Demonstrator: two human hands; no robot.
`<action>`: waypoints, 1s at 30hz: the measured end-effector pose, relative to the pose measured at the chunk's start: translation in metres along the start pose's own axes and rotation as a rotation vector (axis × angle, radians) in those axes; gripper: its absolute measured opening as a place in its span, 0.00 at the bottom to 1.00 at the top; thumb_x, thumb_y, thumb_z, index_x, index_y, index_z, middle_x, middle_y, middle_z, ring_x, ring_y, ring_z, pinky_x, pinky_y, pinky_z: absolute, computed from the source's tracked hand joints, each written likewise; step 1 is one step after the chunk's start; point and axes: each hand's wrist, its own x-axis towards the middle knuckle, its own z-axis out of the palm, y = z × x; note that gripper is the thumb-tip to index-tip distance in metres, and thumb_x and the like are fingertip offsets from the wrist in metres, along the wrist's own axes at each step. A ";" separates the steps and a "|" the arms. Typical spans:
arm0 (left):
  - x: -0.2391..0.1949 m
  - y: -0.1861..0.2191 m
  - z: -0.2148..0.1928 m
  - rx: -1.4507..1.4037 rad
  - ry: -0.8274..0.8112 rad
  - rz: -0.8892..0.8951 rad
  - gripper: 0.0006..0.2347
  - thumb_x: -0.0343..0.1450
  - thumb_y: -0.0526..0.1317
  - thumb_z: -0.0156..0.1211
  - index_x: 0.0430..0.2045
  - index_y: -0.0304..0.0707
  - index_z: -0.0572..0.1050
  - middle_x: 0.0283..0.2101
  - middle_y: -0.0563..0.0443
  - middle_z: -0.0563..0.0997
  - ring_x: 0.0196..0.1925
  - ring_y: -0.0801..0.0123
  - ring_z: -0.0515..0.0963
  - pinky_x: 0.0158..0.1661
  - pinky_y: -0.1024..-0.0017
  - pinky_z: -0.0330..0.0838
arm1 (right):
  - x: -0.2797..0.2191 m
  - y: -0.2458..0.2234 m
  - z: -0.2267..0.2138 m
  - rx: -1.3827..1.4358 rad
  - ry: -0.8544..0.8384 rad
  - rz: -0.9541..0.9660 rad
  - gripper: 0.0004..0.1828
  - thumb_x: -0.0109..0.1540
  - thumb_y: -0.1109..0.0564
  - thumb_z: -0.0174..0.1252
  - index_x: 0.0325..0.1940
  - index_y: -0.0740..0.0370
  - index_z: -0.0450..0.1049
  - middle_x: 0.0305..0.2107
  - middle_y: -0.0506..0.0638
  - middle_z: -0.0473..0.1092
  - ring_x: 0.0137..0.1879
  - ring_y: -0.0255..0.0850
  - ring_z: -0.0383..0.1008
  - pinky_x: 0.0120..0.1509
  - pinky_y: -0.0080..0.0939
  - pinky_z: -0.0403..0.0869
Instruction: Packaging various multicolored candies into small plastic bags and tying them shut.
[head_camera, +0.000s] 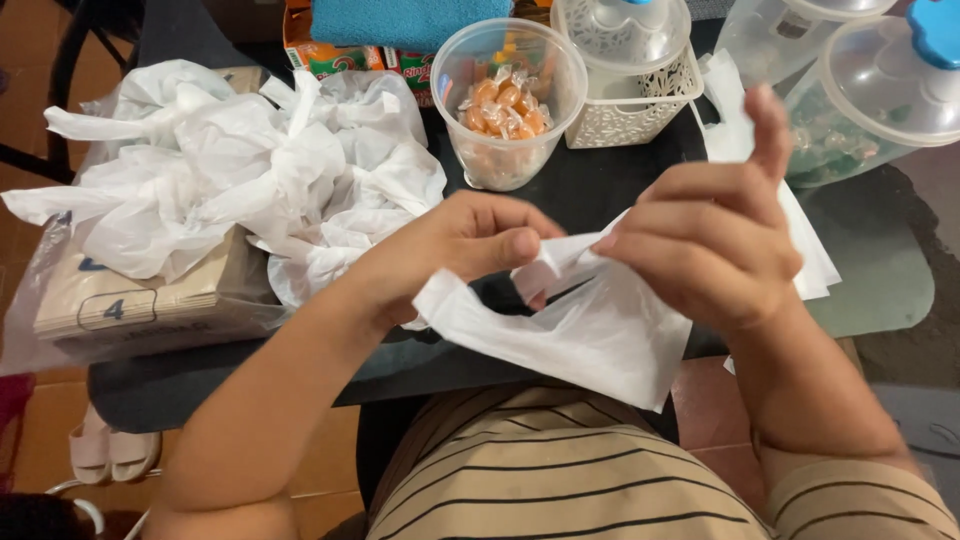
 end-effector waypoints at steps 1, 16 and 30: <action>0.000 0.002 0.000 0.060 -0.054 -0.029 0.14 0.68 0.48 0.53 0.20 0.34 0.74 0.23 0.50 0.78 0.27 0.75 0.75 0.32 0.81 0.67 | -0.001 0.000 0.001 0.003 -0.013 -0.066 0.12 0.64 0.65 0.50 0.29 0.64 0.77 0.23 0.50 0.73 0.33 0.44 0.69 0.71 0.62 0.47; -0.004 0.023 -0.055 -0.022 0.092 0.564 0.08 0.70 0.44 0.60 0.31 0.42 0.69 0.40 0.47 0.78 0.45 0.64 0.77 0.49 0.70 0.67 | -0.055 0.013 -0.011 0.865 0.184 1.091 0.44 0.58 0.49 0.52 0.70 0.57 0.36 0.68 0.61 0.43 0.72 0.52 0.49 0.76 0.51 0.56; -0.025 0.055 -0.053 0.946 0.224 -0.048 0.13 0.66 0.40 0.58 0.45 0.50 0.74 0.18 0.63 0.64 0.23 0.80 0.67 0.43 0.71 0.49 | -0.142 -0.007 -0.075 0.399 -0.463 0.846 0.19 0.53 0.70 0.53 0.43 0.53 0.78 0.39 0.47 0.77 0.44 0.33 0.79 0.48 0.28 0.74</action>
